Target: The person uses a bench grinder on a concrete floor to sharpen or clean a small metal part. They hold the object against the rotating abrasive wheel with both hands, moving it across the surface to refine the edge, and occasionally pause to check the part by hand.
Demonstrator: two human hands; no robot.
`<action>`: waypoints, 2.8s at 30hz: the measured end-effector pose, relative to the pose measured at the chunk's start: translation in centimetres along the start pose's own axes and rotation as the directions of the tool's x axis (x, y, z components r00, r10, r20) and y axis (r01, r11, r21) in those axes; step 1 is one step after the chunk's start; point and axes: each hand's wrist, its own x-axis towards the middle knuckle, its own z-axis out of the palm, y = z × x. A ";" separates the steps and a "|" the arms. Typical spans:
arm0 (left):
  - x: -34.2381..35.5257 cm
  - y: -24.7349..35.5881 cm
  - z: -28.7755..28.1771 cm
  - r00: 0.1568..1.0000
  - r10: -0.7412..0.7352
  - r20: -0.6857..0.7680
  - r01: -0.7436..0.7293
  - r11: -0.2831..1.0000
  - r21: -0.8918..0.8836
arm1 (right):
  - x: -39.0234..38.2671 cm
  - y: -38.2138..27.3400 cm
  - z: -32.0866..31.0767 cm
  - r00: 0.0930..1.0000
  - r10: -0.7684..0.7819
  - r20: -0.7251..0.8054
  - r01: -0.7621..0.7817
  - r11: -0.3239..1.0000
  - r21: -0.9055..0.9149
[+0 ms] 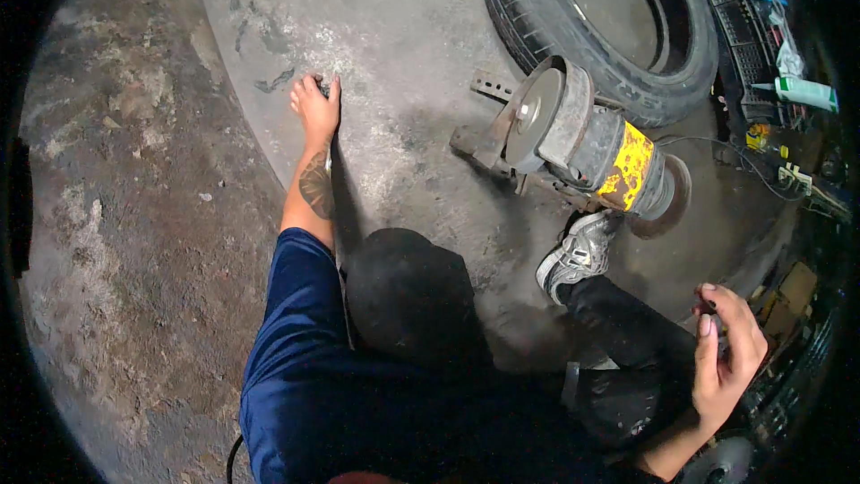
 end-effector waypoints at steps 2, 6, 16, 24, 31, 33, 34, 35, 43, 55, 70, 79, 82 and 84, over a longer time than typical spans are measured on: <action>-0.8 -1.1 -0.7 1.000 -0.010 -0.002 0.010 0.998 0.056 | 0.4 0.1 0.6 0.999 -0.029 0.033 0.029 1.000 -0.003; -1.2 -2.2 -0.3 0.987 0.102 -0.126 -0.076 0.977 0.199 | 0.9 0.2 1.3 0.998 -0.034 0.059 0.036 0.999 -0.033; 0.0 -1.3 0.0 0.978 0.186 -0.089 -0.163 0.962 0.219 | 0.4 -1.4 1.6 0.990 -0.058 0.128 0.056 0.998 0.017; -0.6 -5.7 -3.8 0.796 -0.141 0.588 0.395 -0.617 -0.681 | 0.5 -1.3 1.3 0.989 -0.090 0.114 0.085 0.995 0.048; -4.4 -6.1 -6.3 0.670 -0.195 0.716 0.415 -0.702 -0.579 | 0.6 -1.3 0.9 0.980 -0.125 0.155 0.117 0.991 0.061; -4.3 -5.4 -4.9 0.721 -0.412 0.557 0.463 -0.311 -0.830 | 0.4 -1.8 0.3 0.983 -0.106 0.153 0.099 0.994 0.048; -4.6 -5.1 -4.6 0.785 -0.540 0.304 0.452 0.163 -0.877 | 0.4 -1.9 0.3 0.982 -0.094 0.165 0.088 0.995 0.046; -4.8 -4.9 -4.2 0.848 -0.529 0.022 0.392 0.601 -0.697 | 0.3 -1.9 0.3 0.982 -0.096 0.165 0.090 0.995 0.048; -3.4 -1.6 -3.3 0.934 -0.342 -0.103 0.342 0.940 -0.021 | 0.2 -1.9 0.5 0.974 -0.095 0.204 0.095 0.995 0.006; -5.0 2.3 -3.4 1.000 -0.027 0.015 0.022 0.970 0.242 | 1.5 -1.5 1.3 0.970 -0.098 0.222 0.088 0.994 0.058; -2.6 -0.7 -0.5 0.986 0.094 -0.137 -0.074 0.987 0.144 | 1.3 -1.8 0.8 0.961 -0.112 0.252 0.101 0.993 0.053; -4.6 -3.7 -5.6 0.765 -0.006 0.644 0.322 -0.863 -0.389 | 1.6 -1.9 0.0 0.959 -0.097 0.266 0.085 0.995 0.058; -6.7 -2.0 -7.1 0.709 -0.047 0.703 0.263 -0.908 -0.325 | 2.0 -2.0 0.4 0.953 -0.083 0.291 0.078 0.997 0.028; -7.2 -1.0 -8.0 0.571 -0.129 0.811 0.297 -0.888 -0.351 | 2.1 -2.2 0.5 0.947 -0.079 0.312 0.078 0.997 0.015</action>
